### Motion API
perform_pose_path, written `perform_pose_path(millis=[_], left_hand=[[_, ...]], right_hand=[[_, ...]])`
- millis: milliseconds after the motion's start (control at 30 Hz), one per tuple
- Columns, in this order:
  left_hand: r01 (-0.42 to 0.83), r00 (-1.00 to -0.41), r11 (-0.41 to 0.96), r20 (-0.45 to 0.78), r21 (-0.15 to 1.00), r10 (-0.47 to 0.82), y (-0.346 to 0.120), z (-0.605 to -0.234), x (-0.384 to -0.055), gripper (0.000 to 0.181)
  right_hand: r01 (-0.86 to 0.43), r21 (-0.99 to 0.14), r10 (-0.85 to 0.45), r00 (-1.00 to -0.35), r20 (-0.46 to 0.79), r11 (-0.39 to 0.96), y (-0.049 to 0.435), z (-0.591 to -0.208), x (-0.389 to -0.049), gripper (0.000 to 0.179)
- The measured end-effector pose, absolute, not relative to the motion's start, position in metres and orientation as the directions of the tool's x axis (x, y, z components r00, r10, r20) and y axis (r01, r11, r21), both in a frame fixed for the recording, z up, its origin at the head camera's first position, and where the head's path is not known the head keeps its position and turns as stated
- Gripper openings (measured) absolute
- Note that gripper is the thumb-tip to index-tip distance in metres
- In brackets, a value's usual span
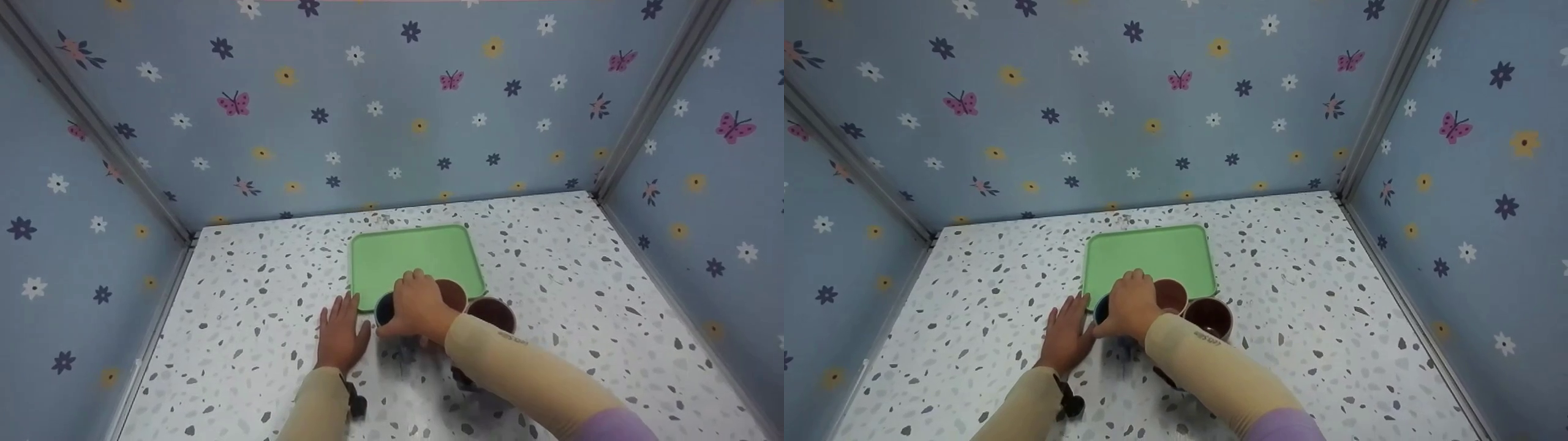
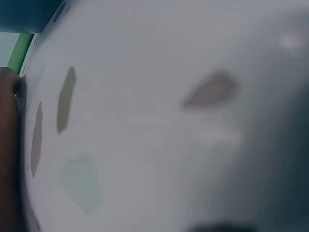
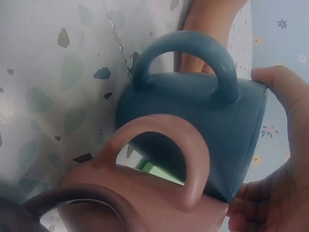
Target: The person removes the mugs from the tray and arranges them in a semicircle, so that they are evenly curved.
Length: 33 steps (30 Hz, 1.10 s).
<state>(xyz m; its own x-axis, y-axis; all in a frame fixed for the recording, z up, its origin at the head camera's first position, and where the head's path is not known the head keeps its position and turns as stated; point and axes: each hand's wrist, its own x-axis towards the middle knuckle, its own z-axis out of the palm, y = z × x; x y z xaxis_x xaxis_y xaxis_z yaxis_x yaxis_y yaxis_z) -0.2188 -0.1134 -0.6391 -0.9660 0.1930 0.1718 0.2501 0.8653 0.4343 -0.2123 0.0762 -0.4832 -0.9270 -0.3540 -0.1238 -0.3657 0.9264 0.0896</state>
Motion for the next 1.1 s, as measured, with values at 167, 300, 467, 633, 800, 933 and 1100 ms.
perform_pose_path(millis=[167,300,467,633,800,933,1100], left_hand=[[0.219,-0.975,0.874,0.131,0.433,0.179,-0.116,-0.639,-0.217,0.066],[0.222,-0.974,0.87,0.142,0.44,0.177,-0.117,-0.64,-0.216,0.066],[0.226,-0.973,0.872,0.147,0.435,0.178,-0.119,-0.642,-0.217,0.066],[0.223,-0.973,0.875,0.157,0.429,0.171,-0.121,-0.643,-0.218,0.065],[0.224,-0.974,0.832,0.138,0.507,0.178,-0.123,-0.64,-0.218,0.065],[0.137,-0.986,0.798,0.007,0.587,0.164,-0.13,-0.624,-0.219,0.065],[0.076,-0.981,0.776,-0.091,0.627,0.17,-0.136,-0.594,-0.229,0.064]], right_hand=[[-0.371,0.143,-0.351,-0.925,-0.144,0.918,0.073,-0.485,-0.21,0.11],[-0.364,0.17,-0.339,-0.927,-0.159,0.916,0.071,-0.485,-0.206,0.113],[-0.357,0.183,-0.328,-0.929,-0.172,0.916,0.069,-0.484,-0.203,0.115],[-0.352,0.122,-0.33,-0.929,-0.169,0.928,0.073,-0.485,-0.205,0.124],[-0.319,-0.13,-0.333,-0.937,-0.109,0.939,0.098,-0.472,-0.213,0.119],[-0.243,-0.324,-0.279,-0.958,-0.07,0.914,0.139,-0.45,-0.227,0.101],[-0.123,-0.394,-0.167,-0.983,-0.079,0.911,0.203,-0.434,-0.242,0.096]])
